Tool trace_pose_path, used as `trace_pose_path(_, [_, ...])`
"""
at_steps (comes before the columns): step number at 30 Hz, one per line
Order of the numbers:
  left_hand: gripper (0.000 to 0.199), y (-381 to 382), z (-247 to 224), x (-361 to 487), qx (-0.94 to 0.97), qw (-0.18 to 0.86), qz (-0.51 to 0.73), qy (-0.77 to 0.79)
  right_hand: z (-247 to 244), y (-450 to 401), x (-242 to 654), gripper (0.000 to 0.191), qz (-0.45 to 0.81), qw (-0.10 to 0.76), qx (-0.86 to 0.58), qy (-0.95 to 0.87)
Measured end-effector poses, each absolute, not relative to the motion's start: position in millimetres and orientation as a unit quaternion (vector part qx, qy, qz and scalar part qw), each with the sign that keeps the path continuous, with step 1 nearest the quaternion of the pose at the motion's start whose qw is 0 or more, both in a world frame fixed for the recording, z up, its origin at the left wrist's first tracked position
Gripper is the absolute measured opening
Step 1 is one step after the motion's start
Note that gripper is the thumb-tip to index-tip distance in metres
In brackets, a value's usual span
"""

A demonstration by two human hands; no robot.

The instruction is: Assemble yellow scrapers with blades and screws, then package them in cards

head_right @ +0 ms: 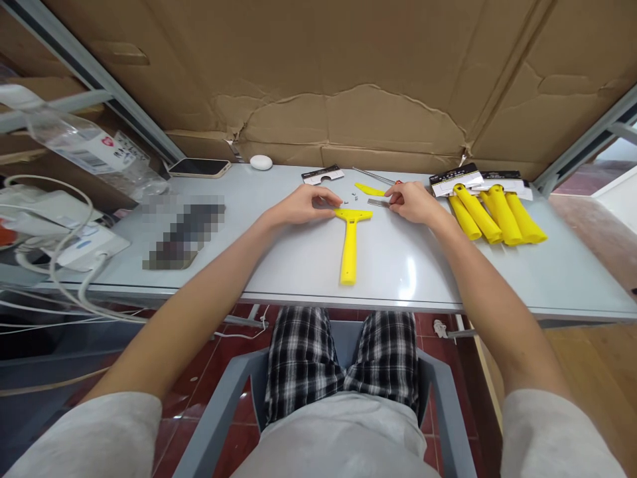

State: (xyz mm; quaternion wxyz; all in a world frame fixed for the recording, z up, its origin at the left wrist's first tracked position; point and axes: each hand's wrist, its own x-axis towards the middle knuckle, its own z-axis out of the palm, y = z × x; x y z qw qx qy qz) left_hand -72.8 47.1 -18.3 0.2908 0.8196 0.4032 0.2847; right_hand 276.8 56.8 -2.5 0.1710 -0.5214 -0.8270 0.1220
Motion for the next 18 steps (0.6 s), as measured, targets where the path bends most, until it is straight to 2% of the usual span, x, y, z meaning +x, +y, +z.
trace_pose_path(7, [0.033,48,-21,-72,0.812,0.284,0.303,0.41,-6,51,265,0.041,0.097,0.17,-0.502,-0.842])
trace_pose_path(13, [0.033,47,-23,-69,0.819,0.248,0.297,0.424,-9,49,260,0.049,0.105,0.19,-0.495,-0.842])
trace_pose_path(18, [0.034,41,-20,-64,0.83,0.187,0.332,0.408,-10,47,256,0.045,0.207,0.298,-0.475,-0.802])
